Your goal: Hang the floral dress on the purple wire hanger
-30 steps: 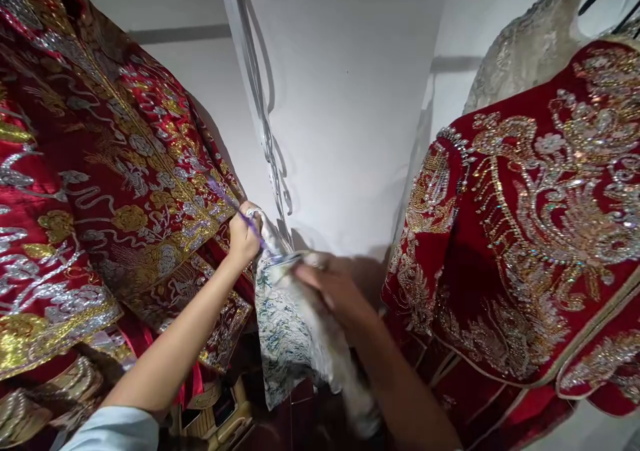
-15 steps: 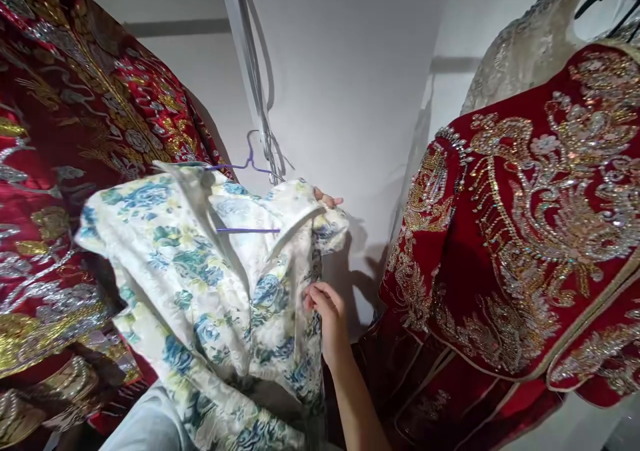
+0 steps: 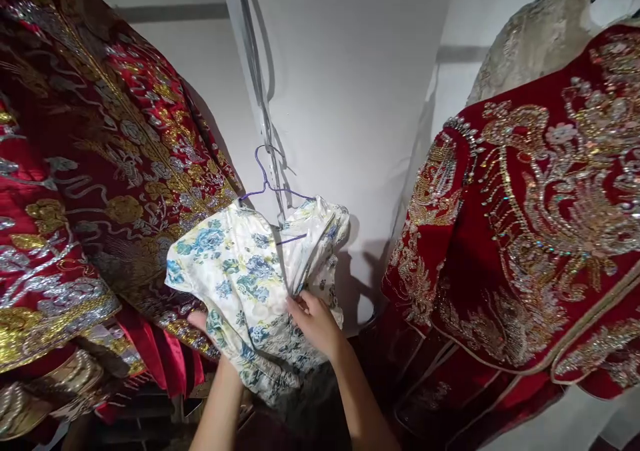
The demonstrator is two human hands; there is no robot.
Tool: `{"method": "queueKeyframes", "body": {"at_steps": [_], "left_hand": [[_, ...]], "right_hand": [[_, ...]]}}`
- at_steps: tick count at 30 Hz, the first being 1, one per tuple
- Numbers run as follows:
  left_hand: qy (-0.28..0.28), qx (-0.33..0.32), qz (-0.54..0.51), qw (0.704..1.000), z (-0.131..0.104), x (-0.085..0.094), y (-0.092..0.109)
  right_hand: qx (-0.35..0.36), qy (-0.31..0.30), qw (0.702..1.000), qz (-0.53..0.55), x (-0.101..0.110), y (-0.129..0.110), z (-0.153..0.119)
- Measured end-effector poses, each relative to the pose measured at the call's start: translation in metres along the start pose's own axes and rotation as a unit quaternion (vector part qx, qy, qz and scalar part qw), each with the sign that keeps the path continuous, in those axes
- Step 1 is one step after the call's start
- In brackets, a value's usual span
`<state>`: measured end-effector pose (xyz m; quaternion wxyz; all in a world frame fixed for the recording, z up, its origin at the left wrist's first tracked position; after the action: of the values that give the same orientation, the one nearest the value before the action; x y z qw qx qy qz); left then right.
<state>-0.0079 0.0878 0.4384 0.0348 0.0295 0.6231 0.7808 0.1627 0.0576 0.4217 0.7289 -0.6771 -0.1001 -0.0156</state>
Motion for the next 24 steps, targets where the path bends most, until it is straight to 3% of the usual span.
{"method": "queueKeyframes", "body": {"at_steps": [3, 6, 8, 11, 13, 14, 16, 18, 19, 20, 23, 24], "left_hand": [[-0.011, 0.079, -0.087, 0.993, -0.006, -0.002, -0.011], [0.002, 0.189, -0.242, 0.952, -0.012, -0.009, -0.022], [0.012, 0.227, -0.311, 0.923, -0.015, -0.014, -0.024], [0.017, 0.255, -0.339, 0.905, -0.014, -0.016, -0.029], [0.074, 0.234, -0.325, 0.913, -0.009, -0.004, -0.036], [0.13, 0.199, -0.303, 0.923, -0.008, 0.008, -0.038], [0.273, 0.08, -0.206, 0.936, -0.014, 0.035, -0.035], [0.368, -0.051, -0.063, 0.926, -0.033, 0.042, -0.023], [0.366, -0.098, 0.001, 0.925, -0.04, 0.033, -0.018], [0.331, -0.125, 0.048, 0.934, -0.044, 0.017, -0.016], [0.133, -0.121, 0.083, 0.98, -0.044, -0.043, -0.03], [0.094, -0.11, 0.079, 0.986, -0.043, -0.055, -0.035]], "right_hand": [[0.013, -0.036, 0.999, 0.0, -0.02, 0.005, 0.008], [0.02, -0.045, 0.999, 0.02, -0.032, 0.012, 0.015], [0.021, -0.04, 0.998, 0.037, -0.034, 0.015, 0.018], [0.016, -0.023, 0.996, 0.09, -0.026, 0.016, 0.017], [0.002, 0.005, 0.991, 0.136, -0.014, 0.016, 0.015], [-0.006, 0.026, 0.988, 0.154, -0.007, 0.017, 0.013], [-0.023, 0.071, 0.981, 0.181, 0.006, 0.019, 0.009], [-0.037, 0.101, 0.975, 0.193, 0.015, 0.021, 0.006], [-0.04, 0.108, 0.975, 0.192, 0.016, 0.021, 0.005], [-0.042, 0.106, 0.976, 0.185, 0.015, 0.021, 0.004], [-0.03, 0.078, 0.987, 0.139, 0.005, 0.017, 0.005], [-0.022, 0.066, 0.99, 0.121, 0.002, 0.014, 0.005]]}}
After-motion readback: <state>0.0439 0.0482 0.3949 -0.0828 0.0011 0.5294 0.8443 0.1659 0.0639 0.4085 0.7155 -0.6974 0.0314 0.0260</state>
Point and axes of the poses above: each hand's wrist, its own z-axis towards the middle knuckle, its own x-axis out of the back of the hand, y = z × x, the point moved 9 cm from there along z, towards the middle knuckle, and after that the axes turned 1 degree about -z, right-handed, at the moved point
